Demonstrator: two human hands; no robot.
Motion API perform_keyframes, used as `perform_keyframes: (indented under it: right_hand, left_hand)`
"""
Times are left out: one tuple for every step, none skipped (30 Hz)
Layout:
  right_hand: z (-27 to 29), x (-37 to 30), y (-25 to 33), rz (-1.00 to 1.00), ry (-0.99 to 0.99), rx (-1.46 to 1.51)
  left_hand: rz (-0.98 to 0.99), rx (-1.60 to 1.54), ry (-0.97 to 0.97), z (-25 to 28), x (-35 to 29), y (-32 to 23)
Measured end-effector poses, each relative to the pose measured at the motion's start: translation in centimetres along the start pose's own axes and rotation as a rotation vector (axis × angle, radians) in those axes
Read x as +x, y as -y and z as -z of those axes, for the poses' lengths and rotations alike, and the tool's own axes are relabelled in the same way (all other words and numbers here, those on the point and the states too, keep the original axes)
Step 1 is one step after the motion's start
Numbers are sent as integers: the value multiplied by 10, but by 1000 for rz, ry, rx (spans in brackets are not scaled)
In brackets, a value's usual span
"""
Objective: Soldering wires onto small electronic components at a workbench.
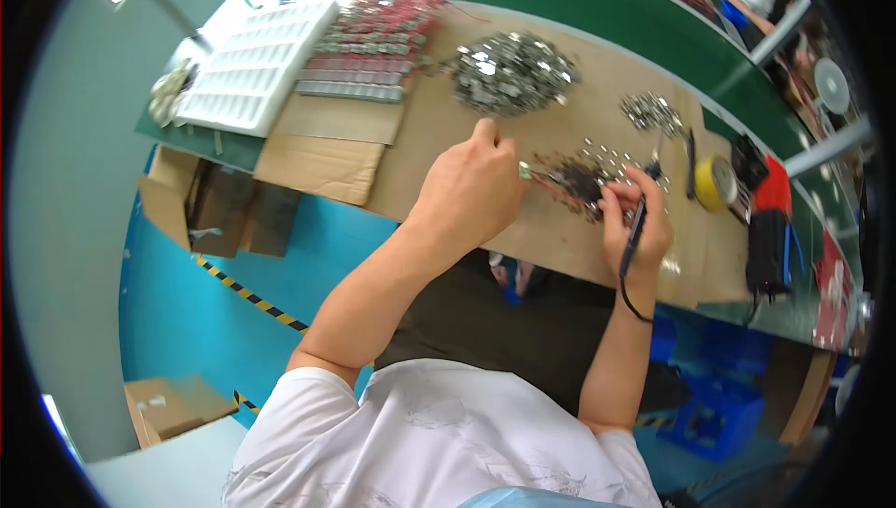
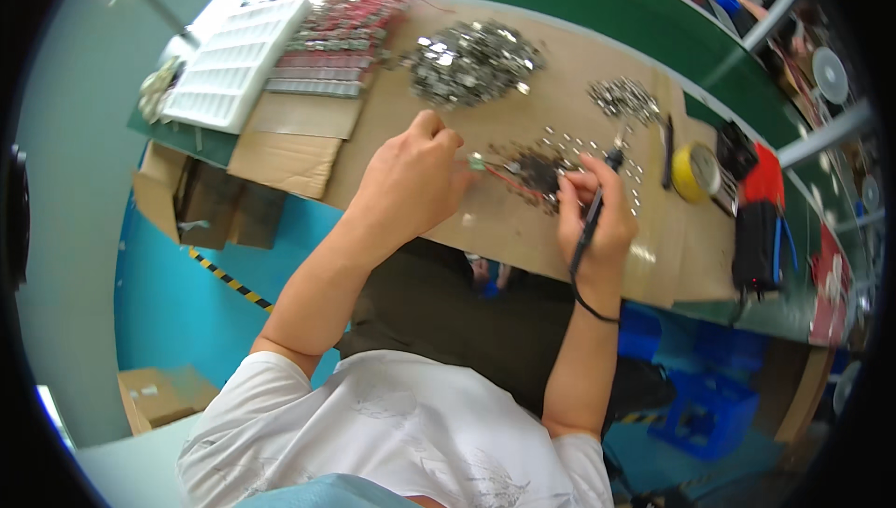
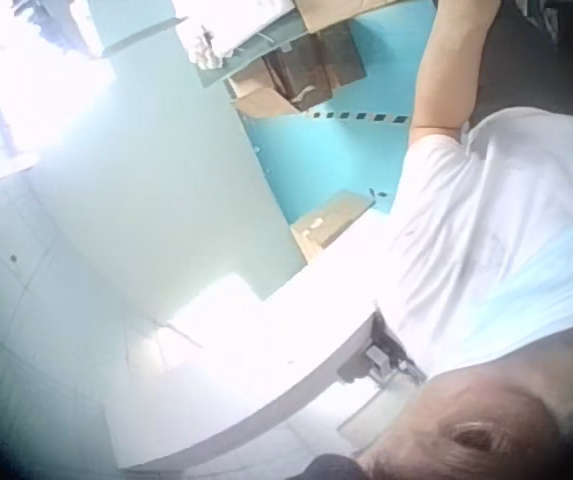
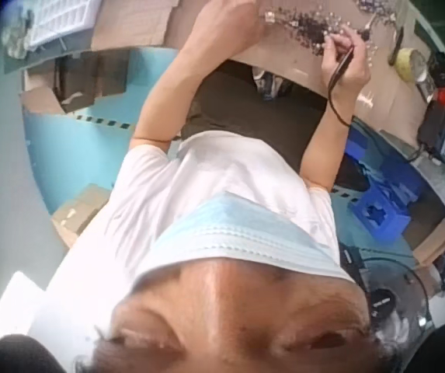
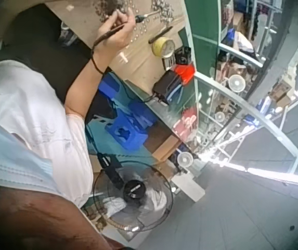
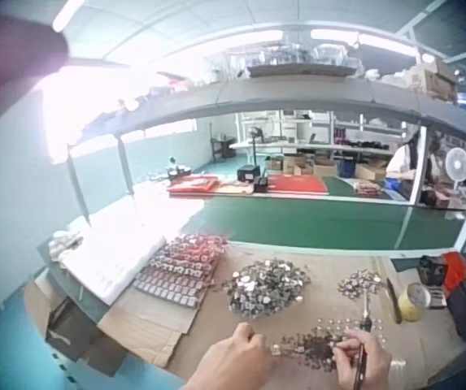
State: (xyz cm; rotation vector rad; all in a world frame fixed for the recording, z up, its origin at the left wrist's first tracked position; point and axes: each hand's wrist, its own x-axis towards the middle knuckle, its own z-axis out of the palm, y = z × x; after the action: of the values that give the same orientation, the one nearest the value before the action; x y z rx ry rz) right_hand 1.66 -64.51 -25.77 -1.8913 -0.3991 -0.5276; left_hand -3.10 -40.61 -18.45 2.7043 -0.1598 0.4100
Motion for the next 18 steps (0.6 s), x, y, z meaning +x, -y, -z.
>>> perform_keyframes:
  right_hand:
    - [0, -1, 4, 17, 7, 4]
    - [-2, 0, 10, 34, 8, -24]
    - [-2, 0, 14, 51, 5, -62]
    - [-3, -1, 13, 71, -2, -72]
    - [-5, -1, 12, 90, -12, -85]
    - [-4, -1, 14, 92, -24, -78]
    - [-4, -1, 14, 105, -34, -79]
    - [-5, -1, 14, 117, -45, -81]
    - [-4, -1, 13, 115, -51, -76]
    - [-4, -1, 8, 156, -52, -85]
    - [-3, 0, 4, 196, -55, -95]
    - [-4, 0, 5, 207, -57, -103]
    - [-3, 0, 5, 214, -65, -105]
    - [-2, 0, 4, 218, -62, -110]
    - [-2, 0, 3, 222, -60, -111]
    - [-3, 0, 13, 172, -56, -105]
    - [-3, 1, 16, 181, -63, -100]
    - [-2, 2, 18, 240, -46, -132]
  left_hand:
    - [23, 114, 101, 11, -2, 6]
    - [65, 126, 163, 7, -3, 24]
    - [83, 129, 214, 11, -5, 29]
    - [102, 133, 265, 14, -6, 33]
    - [98, 93, 263, 11, -7, 41]
    - [105, 105, 243, 9, -8, 44]
    - [85, 113, 244, 9, -8, 47]
    - [65, 120, 246, 9, -9, 50]
    - [44, 64, 192, 12, -8, 52]
    - [38, 70, 178, 19, -5, 58]
    - [18, -5, 67, 29, 1, 66]
    - [-1, -80, -41, 39, 6, 75]
    - [92, -100, -103, 54, 18, 80]
    - [143, -74, -128, 73, 33, 91]
    - [195, -46, -154, 93, 49, 106]
    - [222, 24, -228, 110, 64, 129]
    - [248, 94, -306, 130, 79, 156]
    - [234, 212, -346, 150, 97, 188]
